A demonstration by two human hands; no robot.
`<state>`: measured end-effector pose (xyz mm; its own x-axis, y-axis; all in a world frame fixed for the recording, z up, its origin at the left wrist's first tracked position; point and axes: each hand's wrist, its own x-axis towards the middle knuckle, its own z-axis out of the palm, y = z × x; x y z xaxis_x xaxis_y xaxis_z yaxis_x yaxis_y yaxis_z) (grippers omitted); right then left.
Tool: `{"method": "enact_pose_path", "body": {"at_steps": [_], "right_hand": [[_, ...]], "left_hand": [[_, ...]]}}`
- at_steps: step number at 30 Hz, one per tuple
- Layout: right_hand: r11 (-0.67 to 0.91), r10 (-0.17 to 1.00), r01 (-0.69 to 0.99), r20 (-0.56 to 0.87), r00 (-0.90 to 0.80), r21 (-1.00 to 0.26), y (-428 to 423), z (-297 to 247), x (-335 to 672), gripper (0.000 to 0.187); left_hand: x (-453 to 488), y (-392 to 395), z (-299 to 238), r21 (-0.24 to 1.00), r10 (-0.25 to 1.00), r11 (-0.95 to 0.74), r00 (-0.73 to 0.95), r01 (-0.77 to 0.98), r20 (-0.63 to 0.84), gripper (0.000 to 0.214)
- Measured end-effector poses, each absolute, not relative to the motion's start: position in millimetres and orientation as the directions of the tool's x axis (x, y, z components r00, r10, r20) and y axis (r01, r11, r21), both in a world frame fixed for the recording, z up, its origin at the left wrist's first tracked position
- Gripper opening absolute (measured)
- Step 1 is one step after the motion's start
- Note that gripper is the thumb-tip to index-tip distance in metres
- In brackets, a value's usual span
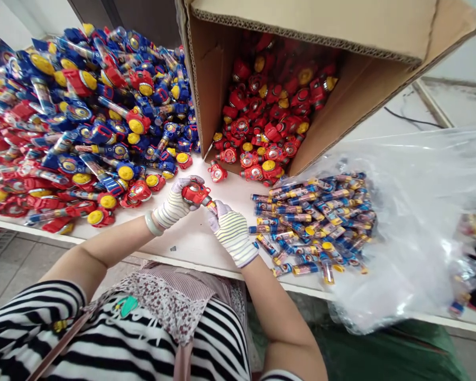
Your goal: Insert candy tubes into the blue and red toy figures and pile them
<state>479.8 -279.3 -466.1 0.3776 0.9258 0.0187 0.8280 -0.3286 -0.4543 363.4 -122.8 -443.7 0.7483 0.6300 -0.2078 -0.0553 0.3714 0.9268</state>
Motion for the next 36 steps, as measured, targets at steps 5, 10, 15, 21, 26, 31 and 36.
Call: {"method": "enact_pose_path", "body": {"at_steps": [5, 10, 15, 21, 26, 31, 36], "right_hand": [[-0.328, 0.925, 0.795, -0.005, 0.379, -0.51, -293, -449, 473, 0.05], [-0.259, 0.91, 0.376, -0.094, 0.404, -0.89, -292, -458, 466, 0.054], [-0.203, 0.959, -0.171, -0.231, 0.164, -0.964, -280, -483, 467, 0.08], [-0.291, 0.882, 0.053, -0.247, 0.401, -0.955, -280, -479, 455, 0.048], [-0.356, 0.933, -0.609, -0.312, -0.182, -0.708, -273, -480, 444, 0.056], [-0.22, 0.927, -0.079, -0.233, 0.293, -0.972, -250, -466, 465, 0.053], [-0.227, 0.911, 0.139, -0.16, 0.38, -0.964, -242, -456, 459, 0.053]], "left_hand": [[365, -129, -435, 0.937, 0.568, 0.343, 0.81, -0.072, -0.146, 0.041], [359, -131, -430, 0.978, 0.578, 0.165, 0.816, -0.13, 0.011, 0.044], [358, -118, -429, 0.99, 0.411, 0.142, 0.911, -0.018, -0.043, 0.046], [349, -119, -449, 0.989, 0.619, 0.14, 0.783, -0.039, -0.057, 0.044], [349, -115, -458, 0.967, 0.575, 0.213, 0.818, -0.139, -0.009, 0.057], [349, -89, -440, 0.984, 0.595, 0.151, 0.804, -0.098, -0.011, 0.051], [342, -91, -427, 0.989, 0.613, 0.117, 0.79, -0.091, 0.001, 0.049]]}}
